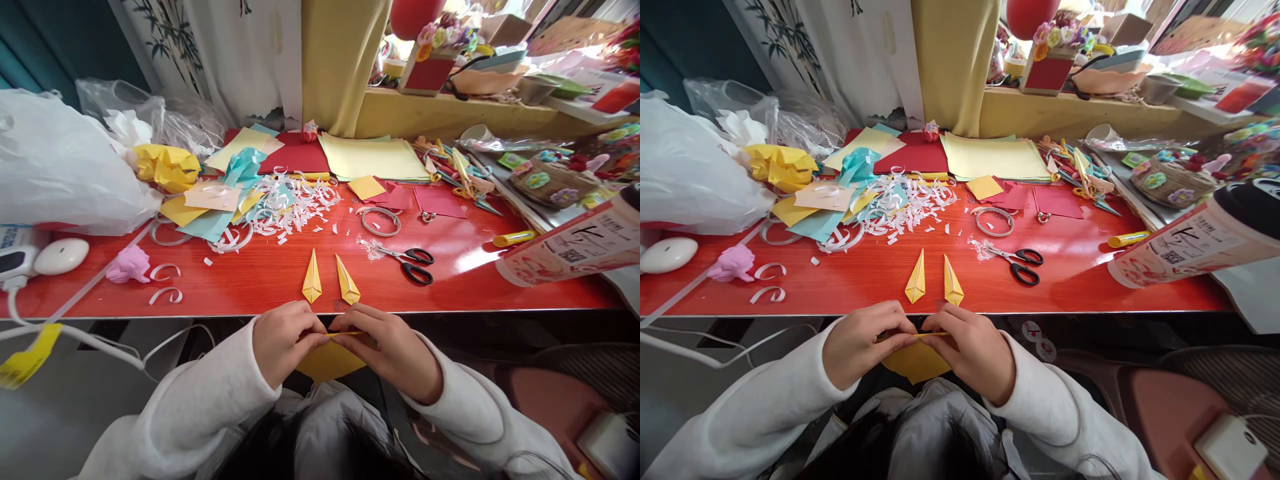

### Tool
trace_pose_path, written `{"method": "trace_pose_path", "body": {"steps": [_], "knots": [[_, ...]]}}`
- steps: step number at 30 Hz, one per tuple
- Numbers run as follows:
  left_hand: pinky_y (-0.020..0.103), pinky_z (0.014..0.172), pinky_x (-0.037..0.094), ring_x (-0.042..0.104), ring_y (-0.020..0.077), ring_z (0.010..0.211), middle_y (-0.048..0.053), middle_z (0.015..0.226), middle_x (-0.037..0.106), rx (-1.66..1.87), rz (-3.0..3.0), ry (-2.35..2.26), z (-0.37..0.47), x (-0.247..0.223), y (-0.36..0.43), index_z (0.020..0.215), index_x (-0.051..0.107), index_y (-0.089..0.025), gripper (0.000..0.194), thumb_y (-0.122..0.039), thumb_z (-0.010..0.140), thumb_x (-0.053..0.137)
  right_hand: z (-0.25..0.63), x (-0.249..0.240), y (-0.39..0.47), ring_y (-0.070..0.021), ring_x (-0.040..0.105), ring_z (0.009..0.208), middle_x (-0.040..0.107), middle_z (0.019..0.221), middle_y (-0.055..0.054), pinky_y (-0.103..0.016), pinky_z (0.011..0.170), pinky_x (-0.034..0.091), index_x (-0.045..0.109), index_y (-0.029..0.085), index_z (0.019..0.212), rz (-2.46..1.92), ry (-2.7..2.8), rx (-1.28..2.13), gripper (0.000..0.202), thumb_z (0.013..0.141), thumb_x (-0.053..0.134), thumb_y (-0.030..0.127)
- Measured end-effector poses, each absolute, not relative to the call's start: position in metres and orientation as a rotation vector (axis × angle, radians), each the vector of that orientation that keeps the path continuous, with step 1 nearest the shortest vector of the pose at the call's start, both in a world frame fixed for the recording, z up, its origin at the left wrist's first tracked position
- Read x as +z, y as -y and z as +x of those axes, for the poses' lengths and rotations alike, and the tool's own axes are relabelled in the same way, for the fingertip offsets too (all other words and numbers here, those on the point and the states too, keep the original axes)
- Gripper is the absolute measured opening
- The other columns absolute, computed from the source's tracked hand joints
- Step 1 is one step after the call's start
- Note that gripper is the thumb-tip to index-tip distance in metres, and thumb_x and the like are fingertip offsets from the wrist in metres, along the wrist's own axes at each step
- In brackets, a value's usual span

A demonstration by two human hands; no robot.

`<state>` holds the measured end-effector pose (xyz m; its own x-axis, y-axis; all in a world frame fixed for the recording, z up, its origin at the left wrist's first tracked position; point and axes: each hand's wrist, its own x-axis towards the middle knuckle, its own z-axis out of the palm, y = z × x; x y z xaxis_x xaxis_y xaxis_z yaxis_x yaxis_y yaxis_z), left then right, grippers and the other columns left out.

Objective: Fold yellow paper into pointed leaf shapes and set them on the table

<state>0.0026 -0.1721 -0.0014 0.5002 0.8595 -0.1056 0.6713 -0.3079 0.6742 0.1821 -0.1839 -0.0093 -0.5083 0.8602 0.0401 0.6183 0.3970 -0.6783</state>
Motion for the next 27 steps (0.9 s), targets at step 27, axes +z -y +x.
{"method": "trace_pose_path", "body": {"steps": [27], "knots": [[0.023, 0.055, 0.029, 0.049, 0.0104, 0.065, -0.002, 0.068, 0.056, 0.078, 2.248, -1.332, 0.0037, -0.0031, 0.1787, 0.064, 0.056, -0.018, 0.007, -0.022, 0.07, 0.053, 0.1802, -0.0091, 0.1855, -0.007, 0.052, 0.062, 0.06, 0.073, -0.001, -0.017, 0.057, 0.039, 0.06, 0.018, 0.082, -1.16, 2.347, 0.951, 0.015, 0.078, 0.047, 0.024]]}}
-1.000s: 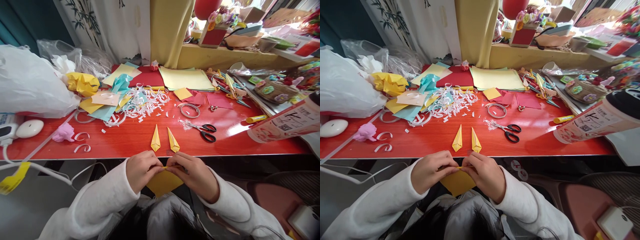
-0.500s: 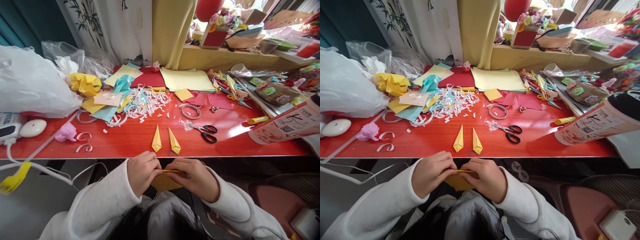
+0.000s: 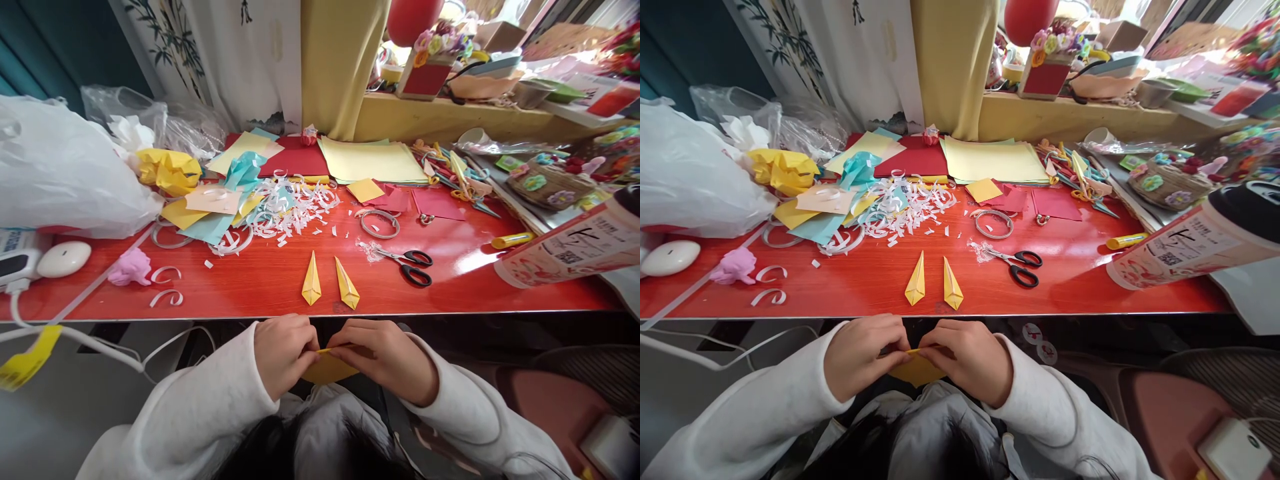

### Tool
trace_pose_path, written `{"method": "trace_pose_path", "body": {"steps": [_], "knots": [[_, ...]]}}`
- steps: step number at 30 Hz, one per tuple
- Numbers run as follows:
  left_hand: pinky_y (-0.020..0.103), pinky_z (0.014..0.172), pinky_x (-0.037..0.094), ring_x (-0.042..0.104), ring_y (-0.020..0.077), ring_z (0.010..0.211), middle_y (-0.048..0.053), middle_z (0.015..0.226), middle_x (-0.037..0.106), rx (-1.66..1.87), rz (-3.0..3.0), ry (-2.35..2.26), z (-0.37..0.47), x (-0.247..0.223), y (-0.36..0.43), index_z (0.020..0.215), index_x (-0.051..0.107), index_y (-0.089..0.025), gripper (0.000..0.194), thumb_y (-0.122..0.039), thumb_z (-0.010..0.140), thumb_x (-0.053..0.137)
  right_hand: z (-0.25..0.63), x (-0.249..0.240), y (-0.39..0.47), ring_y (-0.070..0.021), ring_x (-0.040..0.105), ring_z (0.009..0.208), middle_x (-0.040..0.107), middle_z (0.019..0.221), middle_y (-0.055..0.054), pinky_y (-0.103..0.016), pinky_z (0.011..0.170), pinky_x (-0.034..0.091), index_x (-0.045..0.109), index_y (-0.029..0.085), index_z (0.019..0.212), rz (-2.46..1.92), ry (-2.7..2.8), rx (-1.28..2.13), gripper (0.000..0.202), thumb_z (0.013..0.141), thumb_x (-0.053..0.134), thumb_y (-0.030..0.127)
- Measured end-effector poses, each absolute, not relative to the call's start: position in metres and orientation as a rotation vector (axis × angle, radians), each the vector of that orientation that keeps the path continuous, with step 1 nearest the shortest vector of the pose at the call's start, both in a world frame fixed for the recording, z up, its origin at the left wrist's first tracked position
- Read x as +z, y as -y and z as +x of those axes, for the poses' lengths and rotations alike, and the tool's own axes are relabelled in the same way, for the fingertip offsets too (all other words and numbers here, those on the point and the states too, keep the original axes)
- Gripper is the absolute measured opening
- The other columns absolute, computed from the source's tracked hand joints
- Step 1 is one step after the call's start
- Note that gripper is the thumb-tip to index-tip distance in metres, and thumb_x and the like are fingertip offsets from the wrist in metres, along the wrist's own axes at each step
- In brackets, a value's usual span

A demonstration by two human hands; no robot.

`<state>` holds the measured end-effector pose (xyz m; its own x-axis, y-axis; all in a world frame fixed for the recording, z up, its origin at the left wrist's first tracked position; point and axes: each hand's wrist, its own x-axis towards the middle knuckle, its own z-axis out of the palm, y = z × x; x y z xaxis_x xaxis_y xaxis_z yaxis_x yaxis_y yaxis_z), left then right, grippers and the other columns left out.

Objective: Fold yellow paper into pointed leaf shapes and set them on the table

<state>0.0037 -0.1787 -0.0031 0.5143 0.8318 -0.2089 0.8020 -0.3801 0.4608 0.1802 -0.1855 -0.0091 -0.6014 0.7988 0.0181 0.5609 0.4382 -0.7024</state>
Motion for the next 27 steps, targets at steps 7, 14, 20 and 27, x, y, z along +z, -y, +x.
{"method": "trace_pose_path", "body": {"steps": [7, 14, 20, 27], "knots": [[0.022, 0.058, 0.032, 0.051, 0.0103, 0.068, -0.003, 0.073, 0.059, 0.122, 2.197, -1.265, 0.0017, -0.0025, 0.1768, 0.068, 0.06, -0.02, 0.011, -0.024, 0.073, 0.051, 0.1799, -0.0105, 0.185, -0.0077, 0.052, 0.064, 0.059, 0.074, -0.001, -0.017, 0.059, 0.039, 0.06, 0.018, 0.081, -1.185, 2.32, 0.898, 0.014, 0.078, 0.046, 0.023], [0.021, 0.055, 0.032, 0.05, 0.0105, 0.066, -0.002, 0.067, 0.056, 0.124, 2.183, -1.327, 0.0055, 0.0003, 0.1774, 0.063, 0.056, -0.017, 0.008, -0.023, 0.069, 0.055, 0.1813, -0.0095, 0.1833, -0.0074, 0.052, 0.063, 0.059, 0.072, -0.002, -0.017, 0.058, 0.039, 0.06, 0.018, 0.081, -1.178, 2.354, 0.932, 0.016, 0.079, 0.047, 0.026], [0.021, 0.061, 0.035, 0.053, 0.0107, 0.071, -0.002, 0.076, 0.06, 0.149, 2.195, -1.246, 0.0021, 0.0007, 0.1739, 0.074, 0.061, -0.021, 0.015, -0.025, 0.076, 0.047, 0.1816, -0.0092, 0.1839, -0.0077, 0.051, 0.062, 0.058, 0.071, -0.001, -0.018, 0.058, 0.038, 0.059, 0.017, 0.079, -1.195, 2.333, 0.883, 0.015, 0.079, 0.046, 0.023], [0.02, 0.058, 0.035, 0.052, 0.0097, 0.066, -0.003, 0.071, 0.059, 0.157, 2.163, -1.283, 0.0009, 0.0007, 0.1726, 0.069, 0.06, -0.02, 0.01, -0.025, 0.071, 0.053, 0.1821, -0.0071, 0.1814, -0.0077, 0.05, 0.062, 0.057, 0.072, -0.001, -0.018, 0.058, 0.038, 0.059, 0.017, 0.08, -1.195, 2.331, 0.895, 0.012, 0.077, 0.048, 0.02]]}}
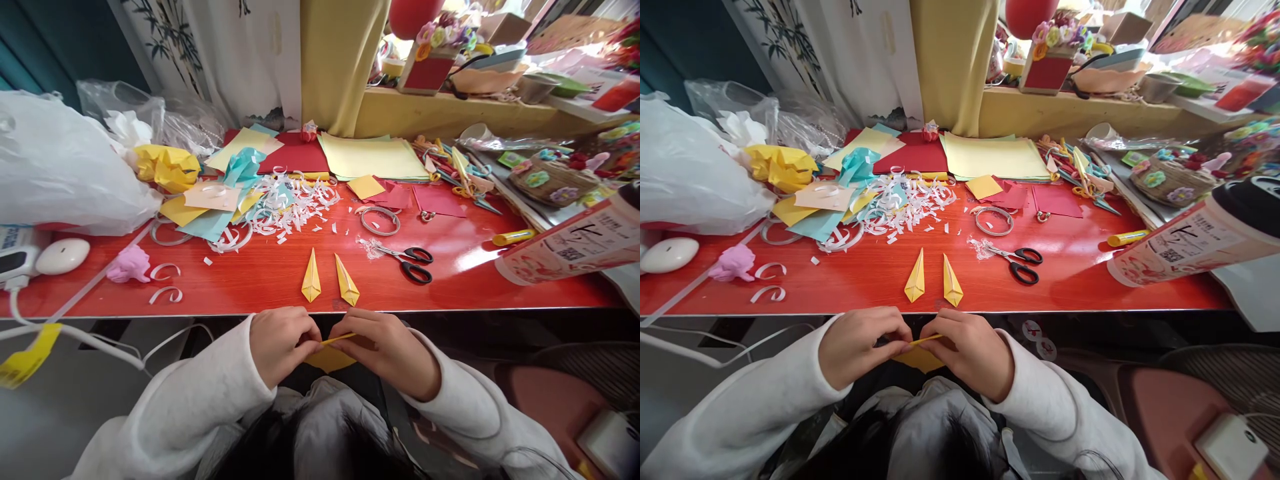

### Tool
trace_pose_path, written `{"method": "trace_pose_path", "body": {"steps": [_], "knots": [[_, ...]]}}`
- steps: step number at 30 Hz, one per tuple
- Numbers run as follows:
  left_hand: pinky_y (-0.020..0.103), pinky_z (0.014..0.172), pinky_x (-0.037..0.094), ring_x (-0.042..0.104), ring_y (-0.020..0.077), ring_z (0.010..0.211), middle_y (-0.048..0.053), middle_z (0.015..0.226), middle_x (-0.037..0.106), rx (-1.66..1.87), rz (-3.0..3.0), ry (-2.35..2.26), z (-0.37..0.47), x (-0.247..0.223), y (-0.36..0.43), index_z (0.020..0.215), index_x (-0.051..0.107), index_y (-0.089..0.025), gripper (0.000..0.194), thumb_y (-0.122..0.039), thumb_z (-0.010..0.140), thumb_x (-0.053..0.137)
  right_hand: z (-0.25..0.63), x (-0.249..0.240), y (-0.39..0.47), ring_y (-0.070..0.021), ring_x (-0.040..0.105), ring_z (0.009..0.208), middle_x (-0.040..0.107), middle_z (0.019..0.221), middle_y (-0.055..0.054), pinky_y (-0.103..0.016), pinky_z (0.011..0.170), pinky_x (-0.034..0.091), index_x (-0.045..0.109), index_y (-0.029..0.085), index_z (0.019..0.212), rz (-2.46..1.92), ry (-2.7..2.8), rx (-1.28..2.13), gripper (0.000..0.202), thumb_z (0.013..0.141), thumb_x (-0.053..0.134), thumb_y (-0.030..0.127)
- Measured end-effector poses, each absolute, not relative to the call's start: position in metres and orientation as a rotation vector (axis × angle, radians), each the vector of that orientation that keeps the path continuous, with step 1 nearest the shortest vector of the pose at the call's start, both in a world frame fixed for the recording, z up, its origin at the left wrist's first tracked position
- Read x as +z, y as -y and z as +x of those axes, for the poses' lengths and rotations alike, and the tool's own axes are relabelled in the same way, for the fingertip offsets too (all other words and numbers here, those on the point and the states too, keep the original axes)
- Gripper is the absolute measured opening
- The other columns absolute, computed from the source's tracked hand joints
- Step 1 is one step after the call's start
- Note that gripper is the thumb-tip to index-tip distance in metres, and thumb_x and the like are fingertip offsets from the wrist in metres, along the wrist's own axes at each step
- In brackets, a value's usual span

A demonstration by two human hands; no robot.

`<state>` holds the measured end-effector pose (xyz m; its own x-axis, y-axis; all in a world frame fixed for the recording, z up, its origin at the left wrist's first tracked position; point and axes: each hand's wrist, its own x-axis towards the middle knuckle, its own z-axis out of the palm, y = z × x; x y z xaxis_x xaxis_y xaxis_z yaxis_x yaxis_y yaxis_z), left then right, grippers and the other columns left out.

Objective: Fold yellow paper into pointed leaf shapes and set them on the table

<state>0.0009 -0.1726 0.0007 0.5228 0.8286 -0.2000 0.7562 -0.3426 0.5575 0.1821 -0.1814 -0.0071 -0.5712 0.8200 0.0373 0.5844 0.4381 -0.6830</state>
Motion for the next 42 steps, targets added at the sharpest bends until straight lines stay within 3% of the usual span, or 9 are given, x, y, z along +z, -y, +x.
{"method": "trace_pose_path", "body": {"steps": [9, 19, 34, 42], "knots": [[0.02, 0.056, 0.034, 0.052, 0.0101, 0.064, -0.003, 0.068, 0.059, 0.146, 2.154, -1.302, 0.0047, 0.0019, 0.1754, 0.072, 0.058, -0.019, 0.012, -0.03, 0.07, 0.054, 0.1788, -0.0102, 0.1823, -0.0067, 0.049, 0.06, 0.055, 0.067, -0.001, -0.016, 0.057, 0.038, 0.059, 0.017, 0.077, -1.246, 2.238, 0.846, 0.017, 0.08, 0.045, 0.025], [0.021, 0.06, 0.035, 0.057, 0.0115, 0.07, -0.001, 0.076, 0.064, 0.135, 2.243, -1.202, 0.0034, 0.0003, 0.1756, 0.081, 0.061, -0.022, 0.023, -0.024, 0.081, 0.038, 0.1765, -0.0124, 0.182, -0.0071, 0.052, 0.06, 0.058, 0.067, -0.001, -0.016, 0.055, 0.039, 0.06, 0.017, 0.074, -1.297, 2.239, 0.783, 0.02, 0.08, 0.043, 0.026], [0.022, 0.056, 0.032, 0.054, 0.0113, 0.067, -0.003, 0.073, 0.062, 0.104, 2.182, -1.337, 0.0055, 0.003, 0.1757, 0.071, 0.058, -0.02, 0.014, -0.024, 0.076, 0.046, 0.1763, -0.0097, 0.1855, -0.0091, 0.053, 0.068, 0.059, 0.075, -0.001, -0.019, 0.06, 0.038, 0.058, 0.02, 0.08, -1.319, 2.292, 0.855, 0.015, 0.079, 0.045, 0.027], [0.021, 0.06, 0.034, 0.053, 0.0106, 0.07, -0.002, 0.074, 0.06, 0.12, 2.177, -1.231, 0.0012, -0.0009, 0.1716, 0.077, 0.061, -0.021, 0.018, -0.027, 0.078, 0.044, 0.1771, -0.0073, 0.1858, -0.009, 0.053, 0.07, 0.059, 0.078, -0.001, -0.019, 0.061, 0.038, 0.058, 0.019, 0.083, -1.329, 2.307, 0.862, 0.014, 0.079, 0.044, 0.022]]}}
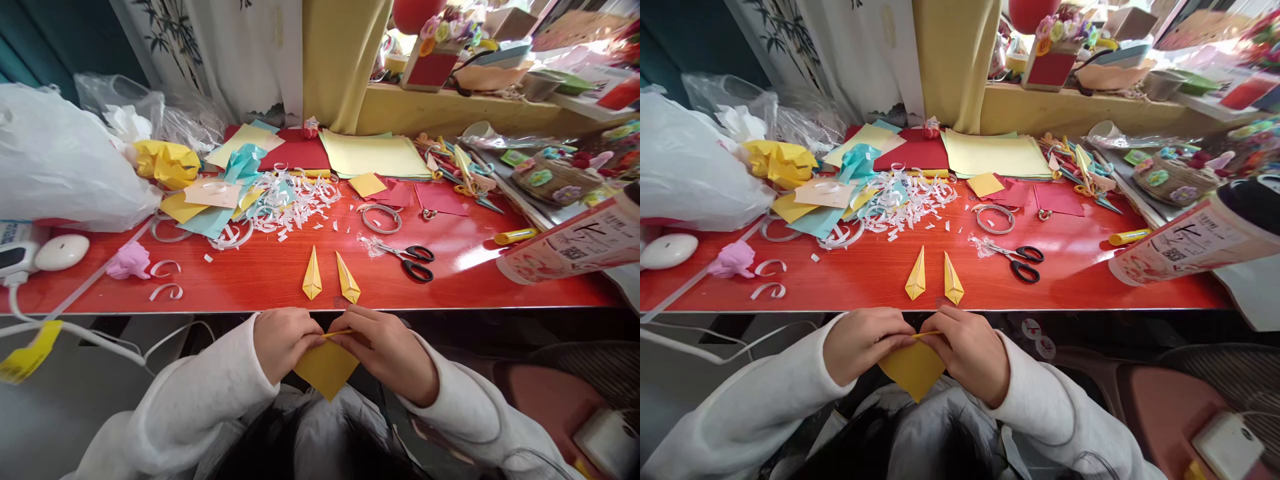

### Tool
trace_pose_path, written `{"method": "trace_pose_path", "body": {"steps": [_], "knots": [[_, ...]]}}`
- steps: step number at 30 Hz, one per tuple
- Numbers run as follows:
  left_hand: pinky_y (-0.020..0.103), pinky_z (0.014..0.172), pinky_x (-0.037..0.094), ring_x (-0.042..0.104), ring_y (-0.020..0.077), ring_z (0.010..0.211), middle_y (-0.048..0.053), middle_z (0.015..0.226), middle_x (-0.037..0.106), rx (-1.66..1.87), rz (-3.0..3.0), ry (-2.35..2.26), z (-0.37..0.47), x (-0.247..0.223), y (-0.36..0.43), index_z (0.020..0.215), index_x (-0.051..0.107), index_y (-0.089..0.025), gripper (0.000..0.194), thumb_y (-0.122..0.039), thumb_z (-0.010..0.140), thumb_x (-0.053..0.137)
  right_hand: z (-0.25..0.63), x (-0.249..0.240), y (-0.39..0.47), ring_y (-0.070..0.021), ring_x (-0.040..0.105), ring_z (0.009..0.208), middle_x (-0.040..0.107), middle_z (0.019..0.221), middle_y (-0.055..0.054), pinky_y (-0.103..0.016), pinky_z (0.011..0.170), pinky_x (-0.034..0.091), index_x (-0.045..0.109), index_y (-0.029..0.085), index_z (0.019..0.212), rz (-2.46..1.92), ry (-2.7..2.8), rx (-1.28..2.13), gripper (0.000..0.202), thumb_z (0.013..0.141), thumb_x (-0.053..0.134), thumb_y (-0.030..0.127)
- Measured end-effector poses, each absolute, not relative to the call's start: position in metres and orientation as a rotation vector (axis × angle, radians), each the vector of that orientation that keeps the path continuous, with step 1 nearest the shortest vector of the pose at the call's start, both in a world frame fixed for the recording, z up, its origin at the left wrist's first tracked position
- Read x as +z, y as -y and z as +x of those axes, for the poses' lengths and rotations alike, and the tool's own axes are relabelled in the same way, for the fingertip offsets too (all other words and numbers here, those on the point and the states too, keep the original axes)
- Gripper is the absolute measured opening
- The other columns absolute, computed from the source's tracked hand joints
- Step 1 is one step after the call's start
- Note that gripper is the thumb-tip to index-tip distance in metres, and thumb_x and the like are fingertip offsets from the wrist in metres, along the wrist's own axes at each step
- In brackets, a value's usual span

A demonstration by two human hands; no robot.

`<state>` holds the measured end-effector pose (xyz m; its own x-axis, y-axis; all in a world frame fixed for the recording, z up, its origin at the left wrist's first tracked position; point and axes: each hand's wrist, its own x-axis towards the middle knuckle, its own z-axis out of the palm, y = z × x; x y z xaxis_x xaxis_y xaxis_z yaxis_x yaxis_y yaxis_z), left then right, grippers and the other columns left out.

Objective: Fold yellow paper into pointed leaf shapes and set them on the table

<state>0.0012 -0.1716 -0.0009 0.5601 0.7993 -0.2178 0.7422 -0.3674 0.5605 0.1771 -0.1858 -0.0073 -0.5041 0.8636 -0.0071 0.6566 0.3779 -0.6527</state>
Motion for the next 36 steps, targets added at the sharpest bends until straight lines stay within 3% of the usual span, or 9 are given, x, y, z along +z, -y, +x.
{"method": "trace_pose_path", "body": {"steps": [16, 21, 36], "knots": [[0.02, 0.058, 0.034, 0.049, 0.0097, 0.067, -0.001, 0.07, 0.055, 0.206, 2.154, -1.256, 0.0014, -0.0021, 0.1704, 0.07, 0.059, -0.017, 0.013, -0.024, 0.075, 0.049, 0.1756, -0.0048, 0.1835, -0.0103, 0.053, 0.071, 0.058, 0.078, -0.003, -0.02, 0.064, 0.04, 0.059, 0.02, 0.089, -1.251, 2.492, 0.782, 0.023, 0.083, 0.037, 0.023], [0.02, 0.062, 0.035, 0.051, 0.0093, 0.07, -0.002, 0.073, 0.057, 0.237, 2.124, -1.19, -0.0015, -0.0036, 0.1678, 0.076, 0.06, -0.019, 0.015, -0.026, 0.077, 0.047, 0.1746, -0.0034, 0.1837, -0.0108, 0.053, 0.07, 0.058, 0.075, -0.003, -0.02, 0.063, 0.039, 0.06, 0.019, 0.086, -1.292, 2.482, 0.737, 0.023, 0.083, 0.038, 0.022], [0.02, 0.059, 0.033, 0.05, 0.0099, 0.067, -0.001, 0.07, 0.055, 0.088, 2.172, -1.224, 0.0003, -0.0017, 0.1654, 0.075, 0.062, -0.021, 0.015, -0.028, 0.076, 0.048, 0.1742, -0.004, 0.1833, -0.0112, 0.051, 0.073, 0.055, 0.082, -0.003, -0.022, 0.064, 0.039, 0.056, 0.021, 0.091, -1.294, 2.467, 0.742, 0.02, 0.083, 0.038, 0.025]]}}
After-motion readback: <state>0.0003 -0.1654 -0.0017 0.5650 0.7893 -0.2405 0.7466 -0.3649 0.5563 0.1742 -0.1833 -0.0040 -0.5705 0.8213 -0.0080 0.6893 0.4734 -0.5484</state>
